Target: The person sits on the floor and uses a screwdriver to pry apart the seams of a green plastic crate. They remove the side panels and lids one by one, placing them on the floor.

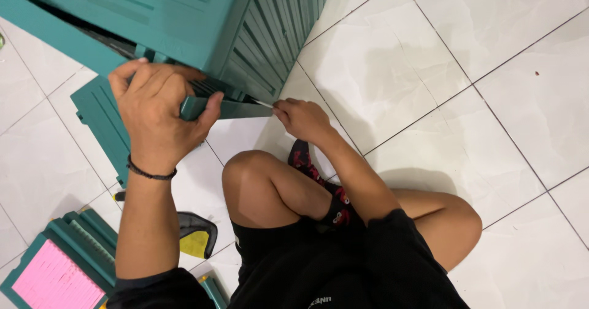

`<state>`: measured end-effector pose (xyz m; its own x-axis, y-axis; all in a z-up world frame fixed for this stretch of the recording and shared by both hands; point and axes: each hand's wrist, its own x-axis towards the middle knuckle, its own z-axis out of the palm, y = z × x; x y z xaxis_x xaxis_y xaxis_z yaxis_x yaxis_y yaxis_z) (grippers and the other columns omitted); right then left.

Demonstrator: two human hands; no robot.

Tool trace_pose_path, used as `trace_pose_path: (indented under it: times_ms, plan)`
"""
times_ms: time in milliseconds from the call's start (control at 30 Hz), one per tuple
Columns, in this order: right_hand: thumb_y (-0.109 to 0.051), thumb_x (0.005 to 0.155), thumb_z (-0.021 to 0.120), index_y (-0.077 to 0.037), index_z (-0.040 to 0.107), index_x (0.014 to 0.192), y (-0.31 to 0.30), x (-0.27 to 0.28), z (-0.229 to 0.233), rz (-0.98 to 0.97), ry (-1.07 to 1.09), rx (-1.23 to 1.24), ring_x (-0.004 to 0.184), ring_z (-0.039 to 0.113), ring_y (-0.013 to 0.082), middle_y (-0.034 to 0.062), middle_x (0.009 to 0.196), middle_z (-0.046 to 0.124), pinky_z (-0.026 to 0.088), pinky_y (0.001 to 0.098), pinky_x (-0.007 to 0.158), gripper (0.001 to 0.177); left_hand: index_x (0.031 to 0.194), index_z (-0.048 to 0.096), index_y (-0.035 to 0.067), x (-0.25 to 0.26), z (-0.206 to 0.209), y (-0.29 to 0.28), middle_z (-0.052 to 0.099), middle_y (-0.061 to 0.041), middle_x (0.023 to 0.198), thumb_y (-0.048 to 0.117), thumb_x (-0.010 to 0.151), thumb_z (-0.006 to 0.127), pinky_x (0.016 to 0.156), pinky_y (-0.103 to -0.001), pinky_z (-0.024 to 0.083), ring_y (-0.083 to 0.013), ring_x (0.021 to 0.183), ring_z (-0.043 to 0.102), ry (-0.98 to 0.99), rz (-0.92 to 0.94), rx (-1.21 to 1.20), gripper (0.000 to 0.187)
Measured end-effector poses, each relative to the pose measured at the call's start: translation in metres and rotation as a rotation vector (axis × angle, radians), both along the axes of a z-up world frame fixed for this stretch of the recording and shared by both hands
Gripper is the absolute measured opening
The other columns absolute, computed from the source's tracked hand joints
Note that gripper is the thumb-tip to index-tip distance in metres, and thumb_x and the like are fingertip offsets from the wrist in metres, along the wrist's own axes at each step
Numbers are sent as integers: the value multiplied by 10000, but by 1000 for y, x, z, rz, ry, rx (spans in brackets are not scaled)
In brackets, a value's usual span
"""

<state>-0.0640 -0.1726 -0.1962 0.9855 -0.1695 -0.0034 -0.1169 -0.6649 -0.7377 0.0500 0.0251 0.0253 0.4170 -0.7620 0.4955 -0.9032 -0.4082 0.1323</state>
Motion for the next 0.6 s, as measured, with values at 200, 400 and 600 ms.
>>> trace_pose_path:
  times_ms: [200, 400, 600]
  plan:
    - [-190, 998, 493, -80, 628, 1262, -2, 12, -2, 131, 426, 361, 713, 669, 279, 132, 917, 697, 547, 424, 596, 316, 802, 507, 93, 0, -8, -2, 704, -12, 996, 143, 846, 903, 1085, -406, 376, -234, 959, 572, -30, 22, -37, 402]
    - [-220, 1072, 452, -56, 573, 1345, 13, 3, -29, 58, 367, 985, 569, 551, 111, 32, 834, 607, 496, 279, 507, 341, 794, 500, 98, 0, -17, -5, 704, 6, 983, 124, 876, 893, 1122, -404, 381, -222, 967, 575, -46, 55, -94, 402]
    - [-213, 1077, 464, -44, 589, 1273, 80, 0, -36, -303, 216, 1051, 518, 460, 93, 25, 757, 524, 425, 265, 436, 287, 775, 490, 98, -3, -11, -6, 734, 20, 1012, 111, 898, 874, 1114, -396, 387, -206, 947, 579, -31, 61, -99, 403]
